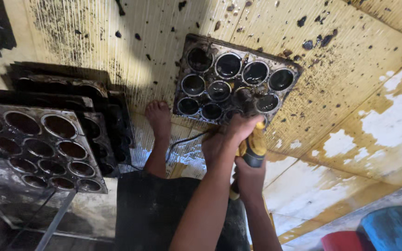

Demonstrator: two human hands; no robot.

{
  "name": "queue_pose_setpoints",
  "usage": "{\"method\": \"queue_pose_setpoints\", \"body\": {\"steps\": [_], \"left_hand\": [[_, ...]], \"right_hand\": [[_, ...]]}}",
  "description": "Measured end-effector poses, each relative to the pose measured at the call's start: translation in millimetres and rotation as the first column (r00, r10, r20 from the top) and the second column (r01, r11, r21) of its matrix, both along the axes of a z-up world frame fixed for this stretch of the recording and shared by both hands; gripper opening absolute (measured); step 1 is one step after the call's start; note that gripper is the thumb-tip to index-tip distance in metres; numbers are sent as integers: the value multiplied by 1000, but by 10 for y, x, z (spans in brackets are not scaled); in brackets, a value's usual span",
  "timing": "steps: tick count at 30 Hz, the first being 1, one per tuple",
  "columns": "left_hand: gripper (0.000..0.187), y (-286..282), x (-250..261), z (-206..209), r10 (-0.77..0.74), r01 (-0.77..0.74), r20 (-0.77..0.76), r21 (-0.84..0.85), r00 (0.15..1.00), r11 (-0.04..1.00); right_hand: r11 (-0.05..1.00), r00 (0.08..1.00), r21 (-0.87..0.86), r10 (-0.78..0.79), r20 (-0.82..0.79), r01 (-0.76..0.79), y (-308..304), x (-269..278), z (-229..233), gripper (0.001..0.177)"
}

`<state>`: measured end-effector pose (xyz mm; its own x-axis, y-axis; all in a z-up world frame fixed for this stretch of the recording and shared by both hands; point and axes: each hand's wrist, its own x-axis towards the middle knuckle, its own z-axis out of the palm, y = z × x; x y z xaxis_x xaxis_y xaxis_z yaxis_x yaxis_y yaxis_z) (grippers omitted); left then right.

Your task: The person uses a yellow power drill with a brush attachment to clean the inside of multiple circular cavities in a metal mold tray. They systematically move the drill from one cavity to the next, removing dark residue from the surfaces.

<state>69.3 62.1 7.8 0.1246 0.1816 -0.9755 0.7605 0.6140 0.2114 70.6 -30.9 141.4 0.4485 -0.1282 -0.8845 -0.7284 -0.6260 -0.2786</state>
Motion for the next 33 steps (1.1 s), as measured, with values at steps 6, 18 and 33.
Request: {"method": "queue_pose_setpoints", "body": {"steps": [6,18,33], "left_hand": [[66,34,65,14,-148,145,-91,-31,985,989],[56,76,27,282,-212,210,-46,-39,976,977],[61,-233,190,356,-176,175,-23,-26,984,984]], "right_hand": [[989,998,141,-56,16,53,19,11,44,27],[951,976,230,-182,-122,206,83,-130,261,27],[978,993,183,-91,-80,104,-542,70,228,21]]}}
